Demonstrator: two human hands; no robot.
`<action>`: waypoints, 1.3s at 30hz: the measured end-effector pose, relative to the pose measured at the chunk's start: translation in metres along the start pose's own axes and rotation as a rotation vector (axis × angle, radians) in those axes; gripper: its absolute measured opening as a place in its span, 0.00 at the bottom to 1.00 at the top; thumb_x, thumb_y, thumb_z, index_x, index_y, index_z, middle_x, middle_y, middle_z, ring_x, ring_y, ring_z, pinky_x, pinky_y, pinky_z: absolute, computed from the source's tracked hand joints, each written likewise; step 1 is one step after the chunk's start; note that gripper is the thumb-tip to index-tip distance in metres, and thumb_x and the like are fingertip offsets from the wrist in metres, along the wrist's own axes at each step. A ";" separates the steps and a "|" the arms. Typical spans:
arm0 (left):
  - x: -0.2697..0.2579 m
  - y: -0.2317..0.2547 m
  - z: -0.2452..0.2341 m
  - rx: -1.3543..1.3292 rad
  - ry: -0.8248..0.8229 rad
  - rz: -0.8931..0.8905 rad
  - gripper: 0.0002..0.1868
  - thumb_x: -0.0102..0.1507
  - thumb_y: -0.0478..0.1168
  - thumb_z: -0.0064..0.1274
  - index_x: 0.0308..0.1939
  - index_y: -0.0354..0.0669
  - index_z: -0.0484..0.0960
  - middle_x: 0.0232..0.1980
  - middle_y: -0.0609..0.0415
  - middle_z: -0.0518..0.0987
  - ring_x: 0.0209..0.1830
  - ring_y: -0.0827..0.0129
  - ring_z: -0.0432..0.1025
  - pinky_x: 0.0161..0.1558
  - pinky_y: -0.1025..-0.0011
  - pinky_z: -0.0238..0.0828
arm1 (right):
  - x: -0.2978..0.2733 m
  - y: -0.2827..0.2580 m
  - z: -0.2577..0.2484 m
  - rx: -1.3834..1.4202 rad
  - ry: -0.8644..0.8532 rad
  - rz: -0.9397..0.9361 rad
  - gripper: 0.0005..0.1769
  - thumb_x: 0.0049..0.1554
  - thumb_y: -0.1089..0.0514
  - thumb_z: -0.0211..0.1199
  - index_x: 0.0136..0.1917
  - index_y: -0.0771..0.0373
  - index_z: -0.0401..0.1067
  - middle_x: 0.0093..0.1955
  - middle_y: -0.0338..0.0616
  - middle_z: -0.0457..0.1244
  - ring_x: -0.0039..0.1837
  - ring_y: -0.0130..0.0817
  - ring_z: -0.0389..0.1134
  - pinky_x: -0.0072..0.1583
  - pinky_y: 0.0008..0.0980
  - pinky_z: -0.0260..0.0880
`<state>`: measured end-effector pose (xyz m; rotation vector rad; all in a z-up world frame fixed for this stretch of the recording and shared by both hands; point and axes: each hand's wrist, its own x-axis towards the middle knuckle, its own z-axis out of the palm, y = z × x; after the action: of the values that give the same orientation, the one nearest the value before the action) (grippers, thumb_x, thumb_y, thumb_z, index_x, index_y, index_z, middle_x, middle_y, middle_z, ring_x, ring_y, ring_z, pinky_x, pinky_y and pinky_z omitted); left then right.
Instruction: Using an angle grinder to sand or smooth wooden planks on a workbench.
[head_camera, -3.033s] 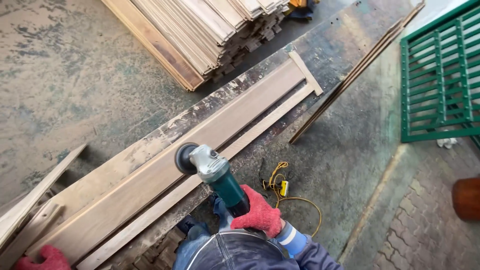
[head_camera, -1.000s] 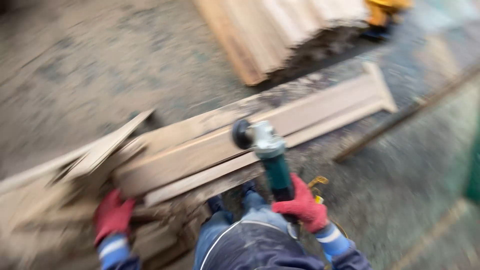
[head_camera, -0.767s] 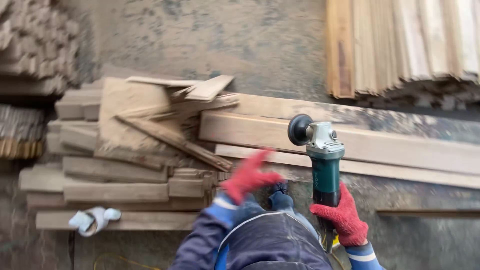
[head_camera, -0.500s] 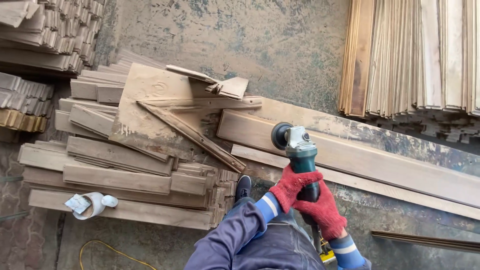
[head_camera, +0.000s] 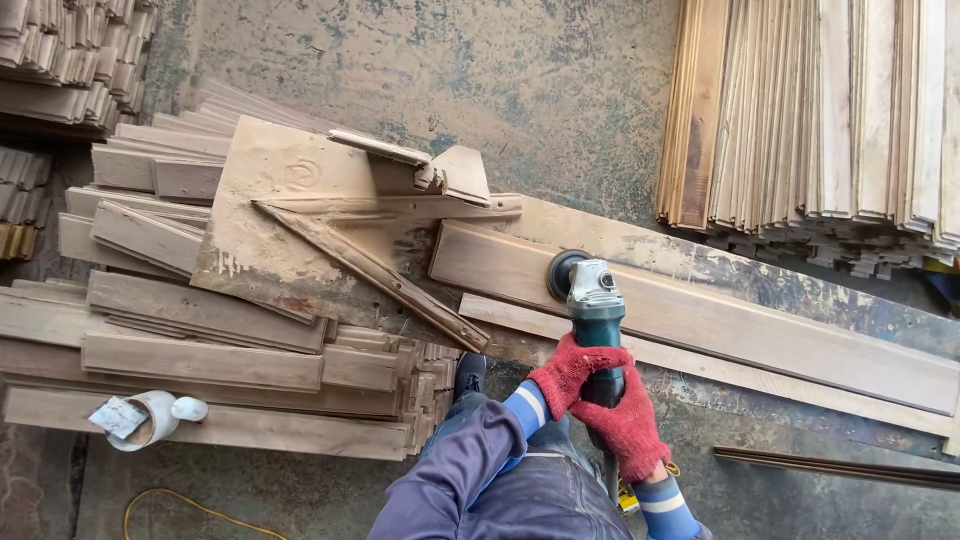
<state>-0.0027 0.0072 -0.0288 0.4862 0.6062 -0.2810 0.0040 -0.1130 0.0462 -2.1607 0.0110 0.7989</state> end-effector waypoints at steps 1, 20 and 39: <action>0.001 0.000 -0.002 0.008 -0.002 -0.011 0.29 0.46 0.39 0.69 0.50 0.39 0.78 0.41 0.48 0.82 0.38 0.62 0.78 0.46 0.66 0.79 | 0.001 0.004 0.002 -0.007 0.011 0.019 0.55 0.31 0.61 0.80 0.72 0.55 0.64 0.57 0.49 0.70 0.55 0.41 0.73 0.56 0.38 0.74; -0.002 0.023 -0.032 0.007 0.076 0.040 0.29 0.45 0.40 0.70 0.49 0.38 0.79 0.43 0.48 0.83 0.39 0.63 0.79 0.47 0.67 0.80 | 0.019 -0.016 0.034 -0.131 -0.044 0.073 0.63 0.28 0.57 0.83 0.76 0.50 0.60 0.60 0.49 0.70 0.56 0.42 0.74 0.56 0.39 0.76; -0.054 0.077 -0.084 -0.026 0.165 0.259 0.29 0.50 0.42 0.65 0.53 0.36 0.77 0.45 0.47 0.81 0.39 0.64 0.77 0.47 0.69 0.77 | 0.029 -0.073 0.093 -0.247 -0.228 -0.060 0.60 0.31 0.51 0.82 0.75 0.51 0.61 0.64 0.46 0.68 0.62 0.40 0.72 0.63 0.38 0.72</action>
<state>-0.0549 0.1221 -0.0290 0.5604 0.6984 0.0137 -0.0035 0.0083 0.0380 -2.2731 -0.2816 1.0528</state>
